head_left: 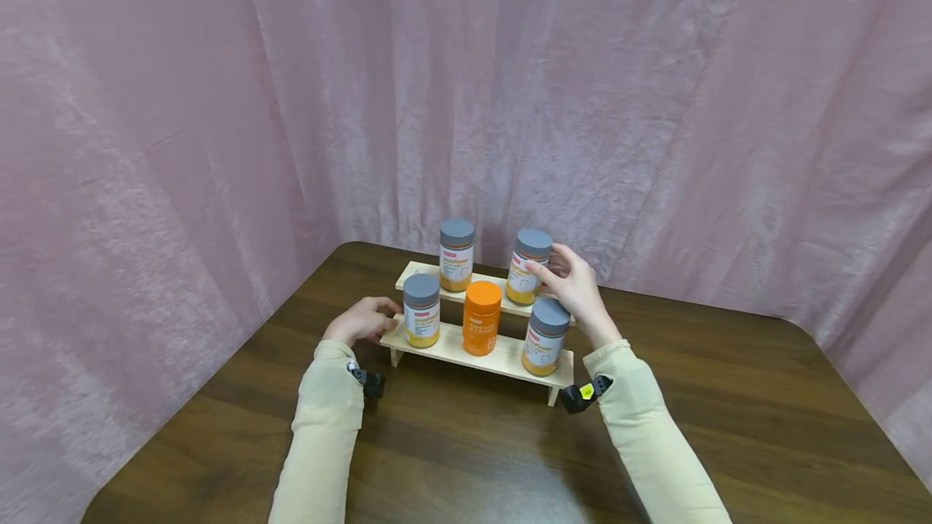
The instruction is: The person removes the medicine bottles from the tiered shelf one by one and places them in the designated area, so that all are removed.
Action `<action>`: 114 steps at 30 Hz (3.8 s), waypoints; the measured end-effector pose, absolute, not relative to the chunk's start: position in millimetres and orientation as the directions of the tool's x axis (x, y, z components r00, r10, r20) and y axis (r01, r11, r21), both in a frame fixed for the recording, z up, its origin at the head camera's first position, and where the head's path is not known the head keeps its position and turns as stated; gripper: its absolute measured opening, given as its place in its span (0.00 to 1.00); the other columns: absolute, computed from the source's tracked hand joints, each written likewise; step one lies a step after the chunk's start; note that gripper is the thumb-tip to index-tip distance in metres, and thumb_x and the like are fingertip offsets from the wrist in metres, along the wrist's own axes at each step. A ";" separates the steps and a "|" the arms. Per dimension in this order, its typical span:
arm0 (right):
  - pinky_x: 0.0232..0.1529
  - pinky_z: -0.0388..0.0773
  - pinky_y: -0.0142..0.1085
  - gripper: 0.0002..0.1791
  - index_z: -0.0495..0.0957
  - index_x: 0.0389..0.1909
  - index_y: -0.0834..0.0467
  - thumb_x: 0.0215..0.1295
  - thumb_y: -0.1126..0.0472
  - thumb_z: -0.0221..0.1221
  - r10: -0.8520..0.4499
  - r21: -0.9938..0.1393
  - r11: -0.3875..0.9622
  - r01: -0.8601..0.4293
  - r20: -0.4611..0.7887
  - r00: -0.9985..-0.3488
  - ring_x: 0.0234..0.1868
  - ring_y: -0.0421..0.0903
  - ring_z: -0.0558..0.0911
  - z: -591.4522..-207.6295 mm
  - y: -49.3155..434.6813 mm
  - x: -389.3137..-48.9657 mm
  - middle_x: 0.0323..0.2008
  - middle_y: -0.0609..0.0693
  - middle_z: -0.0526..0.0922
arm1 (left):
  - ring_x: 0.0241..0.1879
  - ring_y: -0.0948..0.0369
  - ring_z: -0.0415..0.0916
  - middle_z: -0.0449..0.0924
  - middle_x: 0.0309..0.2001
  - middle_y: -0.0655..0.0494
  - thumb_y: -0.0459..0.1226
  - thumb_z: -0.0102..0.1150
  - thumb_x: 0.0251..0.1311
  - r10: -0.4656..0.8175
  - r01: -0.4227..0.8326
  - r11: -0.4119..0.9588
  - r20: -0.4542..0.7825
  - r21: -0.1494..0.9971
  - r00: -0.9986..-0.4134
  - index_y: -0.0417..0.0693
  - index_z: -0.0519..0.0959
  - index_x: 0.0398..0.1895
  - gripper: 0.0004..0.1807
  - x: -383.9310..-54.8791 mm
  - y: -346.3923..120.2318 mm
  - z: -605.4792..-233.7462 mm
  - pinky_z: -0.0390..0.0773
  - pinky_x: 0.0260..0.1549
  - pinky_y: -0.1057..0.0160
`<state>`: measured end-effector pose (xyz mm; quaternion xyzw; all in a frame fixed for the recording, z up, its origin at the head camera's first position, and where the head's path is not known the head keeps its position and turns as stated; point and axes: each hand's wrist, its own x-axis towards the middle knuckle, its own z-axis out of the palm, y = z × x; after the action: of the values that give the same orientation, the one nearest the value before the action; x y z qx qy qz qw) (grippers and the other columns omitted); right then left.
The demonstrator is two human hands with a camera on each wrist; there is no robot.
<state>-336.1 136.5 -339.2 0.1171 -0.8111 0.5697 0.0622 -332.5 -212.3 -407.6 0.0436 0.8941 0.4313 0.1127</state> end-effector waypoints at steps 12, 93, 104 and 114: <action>0.59 0.76 0.50 0.38 0.65 0.67 0.58 0.61 0.45 0.64 -0.018 -0.859 0.416 -0.298 0.319 -0.947 0.60 0.58 0.78 -336.4 148.2 -327.3 0.59 0.62 0.77 | 0.26 0.60 0.69 0.72 0.38 0.45 0.33 0.53 0.64 0.182 -0.011 0.627 -0.161 0.779 -0.970 0.36 0.73 0.56 0.17 -333.7 -212.1 -409.8 0.76 0.24 0.64; 0.47 0.73 0.18 0.30 0.63 0.69 0.60 0.69 0.58 0.57 0.124 -0.910 0.244 -0.334 0.371 -0.920 0.49 0.27 0.76 -357.3 243.9 -286.5 0.47 0.26 0.74 | 0.28 0.57 0.65 0.71 0.46 0.40 0.34 0.50 0.67 0.194 0.008 0.642 -0.152 0.767 -0.969 0.37 0.70 0.56 0.17 -329.3 -210.1 -410.6 0.67 0.23 0.65; 0.44 0.72 0.19 0.30 0.63 0.67 0.65 0.68 0.58 0.59 0.032 -0.867 0.353 -0.352 0.387 -0.921 0.44 0.24 0.76 -366.5 260.0 -288.5 0.41 0.19 0.75 | 0.28 0.58 0.65 0.71 0.43 0.42 0.34 0.50 0.66 0.198 0.005 0.629 -0.154 0.777 -0.968 0.38 0.70 0.56 0.17 -333.2 -210.1 -412.0 0.66 0.22 0.65; 0.44 0.73 0.20 0.27 0.66 0.64 0.60 0.66 0.62 0.61 0.003 -0.901 0.285 -0.327 0.342 -0.940 0.44 0.25 0.78 -384.2 278.6 -288.6 0.42 0.22 0.79 | 0.31 0.56 0.67 0.72 0.49 0.38 0.34 0.50 0.66 0.208 0.024 0.637 -0.143 0.770 -0.968 0.37 0.70 0.56 0.17 -330.5 -210.6 -414.4 0.68 0.24 0.64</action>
<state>-288.6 278.6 -384.2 0.1027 -0.7893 0.5889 0.1403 -330.5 -210.6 -414.4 0.0646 0.8981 0.4209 0.1098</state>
